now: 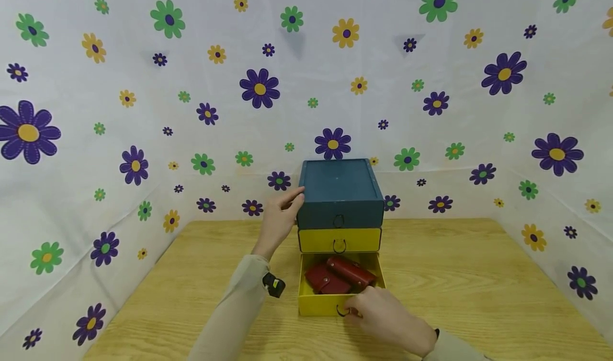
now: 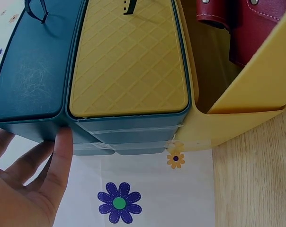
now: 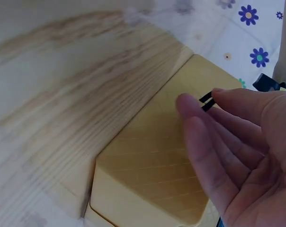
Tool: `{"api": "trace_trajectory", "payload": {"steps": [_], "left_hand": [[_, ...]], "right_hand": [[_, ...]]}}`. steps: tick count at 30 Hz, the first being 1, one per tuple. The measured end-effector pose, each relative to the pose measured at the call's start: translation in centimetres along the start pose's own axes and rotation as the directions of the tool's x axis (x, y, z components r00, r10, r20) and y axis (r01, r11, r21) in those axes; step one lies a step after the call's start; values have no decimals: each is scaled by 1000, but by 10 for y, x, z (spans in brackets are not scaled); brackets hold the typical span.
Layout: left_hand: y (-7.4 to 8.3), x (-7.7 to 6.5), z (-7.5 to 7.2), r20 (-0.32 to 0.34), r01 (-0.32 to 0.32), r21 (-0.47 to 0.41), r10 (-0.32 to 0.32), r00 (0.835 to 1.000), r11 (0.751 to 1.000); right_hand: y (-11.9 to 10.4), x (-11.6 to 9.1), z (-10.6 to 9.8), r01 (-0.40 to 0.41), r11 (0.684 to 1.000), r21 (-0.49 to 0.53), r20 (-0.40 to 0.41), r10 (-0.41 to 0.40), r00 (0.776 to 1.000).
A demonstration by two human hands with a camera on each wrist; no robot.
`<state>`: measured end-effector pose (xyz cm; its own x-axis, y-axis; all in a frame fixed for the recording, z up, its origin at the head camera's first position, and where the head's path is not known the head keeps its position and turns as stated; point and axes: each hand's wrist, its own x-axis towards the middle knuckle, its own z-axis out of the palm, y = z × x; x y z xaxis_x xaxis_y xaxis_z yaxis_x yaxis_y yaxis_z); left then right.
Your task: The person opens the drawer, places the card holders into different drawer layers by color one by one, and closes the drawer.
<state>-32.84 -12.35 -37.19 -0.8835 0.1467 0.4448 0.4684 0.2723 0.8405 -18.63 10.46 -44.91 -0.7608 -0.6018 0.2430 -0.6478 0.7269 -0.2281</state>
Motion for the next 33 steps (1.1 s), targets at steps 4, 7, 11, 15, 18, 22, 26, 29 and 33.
{"api": "trace_trajectory", "payload": {"steps": [4,7,11,15,18,22,26,29,33], "left_hand": [[0,0,0,7,8,-3,-8,1000,1000],[-1,1,1,9,12,-9,-11,1000,1000],[0,1,1,4,21,-7,-21,1000,1000],[1,0,1,0,16,0,-16,1000,1000],[0,0,1,-2,7,0,-7,1000,1000],[-2,1,1,-2,4,1,-4,1000,1000],[-2,0,1,4,14,-8,-14,1000,1000],[-1,0,1,6,22,-21,-22,1000,1000],[0,0,1,6,26,-14,-26,1000,1000]], "right_hand": [[1,0,2,-8,1000,-15,34,8,999],[2,0,3,-14,1000,-13,60,15,998],[3,1,4,-25,1000,-4,63,25,998],[4,1,4,-25,1000,0,46,25,999],[4,2,3,-34,999,25,42,33,999],[5,4,2,-47,997,63,24,45,999],[7,6,3,-55,994,91,5,55,999],[9,8,5,-62,993,100,-5,63,998],[12,10,6,-68,994,91,-22,70,997]]}}
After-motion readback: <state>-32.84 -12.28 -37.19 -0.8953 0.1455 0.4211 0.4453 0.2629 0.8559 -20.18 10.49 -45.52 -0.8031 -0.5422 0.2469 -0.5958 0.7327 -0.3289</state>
